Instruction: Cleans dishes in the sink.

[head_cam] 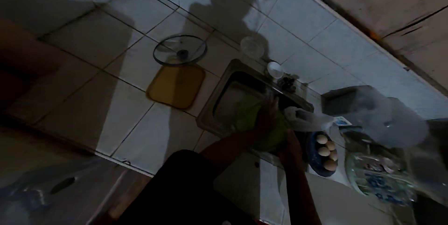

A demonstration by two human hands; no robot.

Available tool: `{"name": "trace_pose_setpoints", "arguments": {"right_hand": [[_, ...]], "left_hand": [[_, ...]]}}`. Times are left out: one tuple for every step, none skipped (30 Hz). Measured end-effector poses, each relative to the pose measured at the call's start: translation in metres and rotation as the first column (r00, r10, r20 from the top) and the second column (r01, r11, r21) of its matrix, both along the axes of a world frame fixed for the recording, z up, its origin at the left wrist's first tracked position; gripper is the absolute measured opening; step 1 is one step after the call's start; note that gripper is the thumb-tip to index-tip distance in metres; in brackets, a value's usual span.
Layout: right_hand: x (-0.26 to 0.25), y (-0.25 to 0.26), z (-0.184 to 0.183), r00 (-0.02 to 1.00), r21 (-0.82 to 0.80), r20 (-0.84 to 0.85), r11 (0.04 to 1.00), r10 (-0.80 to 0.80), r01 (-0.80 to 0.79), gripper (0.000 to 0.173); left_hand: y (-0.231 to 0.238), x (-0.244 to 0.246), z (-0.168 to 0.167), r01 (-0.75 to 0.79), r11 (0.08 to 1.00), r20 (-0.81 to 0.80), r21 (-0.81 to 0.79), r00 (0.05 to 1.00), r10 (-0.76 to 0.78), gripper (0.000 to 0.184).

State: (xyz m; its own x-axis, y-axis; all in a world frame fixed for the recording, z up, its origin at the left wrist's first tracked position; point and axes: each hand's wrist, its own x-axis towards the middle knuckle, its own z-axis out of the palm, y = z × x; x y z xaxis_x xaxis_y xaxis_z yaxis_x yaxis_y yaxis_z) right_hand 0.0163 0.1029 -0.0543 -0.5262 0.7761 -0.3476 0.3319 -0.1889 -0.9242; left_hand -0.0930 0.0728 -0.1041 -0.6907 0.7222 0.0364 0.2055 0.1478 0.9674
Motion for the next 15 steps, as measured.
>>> {"name": "trace_pose_setpoints", "arguments": {"right_hand": [[-0.001, 0.002, 0.000, 1.000, 0.036, 0.019, 0.999, 0.015, -0.016, 0.044], [-0.002, 0.002, -0.001, 0.999, 0.073, 0.039, 0.997, 0.022, -0.025, 0.043], [0.000, 0.001, -0.001, 0.998, 0.073, 0.048, 0.997, 0.035, -0.038, 0.044], [0.001, -0.003, -0.003, 0.998, 0.047, 0.045, 0.998, 0.037, -0.039, 0.045], [0.001, -0.006, -0.005, 0.998, 0.020, 0.036, 0.999, 0.042, -0.043, 0.046], [0.000, -0.008, -0.007, 0.998, -0.005, 0.028, 0.998, 0.057, -0.057, 0.046], [0.001, -0.008, -0.009, 0.995, -0.035, 0.030, 0.995, 0.091, -0.090, 0.046], [0.003, -0.006, -0.008, 0.989, -0.066, 0.053, 0.989, 0.135, -0.131, 0.046], [0.004, -0.002, -0.005, 0.979, -0.077, 0.089, 0.981, 0.183, -0.176, 0.046], [0.001, 0.002, -0.002, 0.969, -0.056, 0.132, 0.977, 0.211, -0.205, 0.045], [-0.002, 0.004, 0.000, 0.964, -0.018, 0.169, 0.979, 0.204, -0.204, 0.043], [-0.005, 0.004, 0.000, 0.969, 0.022, 0.179, 0.984, 0.169, -0.175, 0.042], [-0.006, 0.004, -0.003, 0.979, 0.051, 0.166, 0.991, 0.116, -0.126, 0.042], [-0.007, 0.001, -0.006, 0.988, 0.065, 0.142, 0.996, 0.058, -0.068, 0.042], [-0.008, 0.000, -0.009, 0.994, 0.067, 0.113, 0.998, 0.011, -0.018, 0.043]], "left_hand": [[-0.001, 0.010, -0.001, 0.009, 0.997, -0.058, 0.080, 0.998, -0.005, 0.047], [-0.001, 0.015, -0.004, 0.020, 0.991, -0.100, 0.134, 0.995, -0.006, 0.046], [-0.002, 0.013, -0.006, 0.004, 0.994, -0.109, 0.113, 0.994, 0.009, 0.046], [-0.001, 0.003, -0.007, -0.035, 0.999, -0.079, 0.029, 0.996, 0.037, 0.046], [0.001, -0.012, -0.005, -0.082, 0.994, -0.034, -0.071, 0.996, 0.080, 0.045], [0.007, -0.028, -0.007, -0.161, 0.981, -0.020, -0.104, 0.987, 0.160, 0.041], [0.010, -0.040, -0.010, -0.198, 0.973, -0.029, -0.115, 0.980, 0.196, 0.036], [0.009, -0.047, -0.009, -0.171, 0.978, -0.024, -0.116, 0.985, 0.170, 0.035], [0.008, -0.048, -0.006, -0.106, 0.990, -0.058, -0.092, 0.993, 0.101, 0.036], [0.008, -0.045, -0.003, 0.007, 0.999, -0.123, -0.047, 0.992, -0.012, 0.035], [0.011, -0.038, 0.001, 0.106, 0.994, -0.224, 0.016, 0.969, -0.100, 0.034], [0.013, -0.030, 0.004, 0.159, 0.984, -0.287, 0.076, 0.949, -0.131, 0.032], [0.015, -0.026, 0.004, 0.152, 0.985, -0.286, 0.078, 0.950, -0.124, 0.032], [0.017, -0.025, 0.002, 0.096, 0.995, -0.208, 0.028, 0.974, -0.088, 0.033], [0.019, -0.025, 0.002, 0.016, 1.000, -0.116, -0.014, 0.993, -0.018, 0.035]]}}
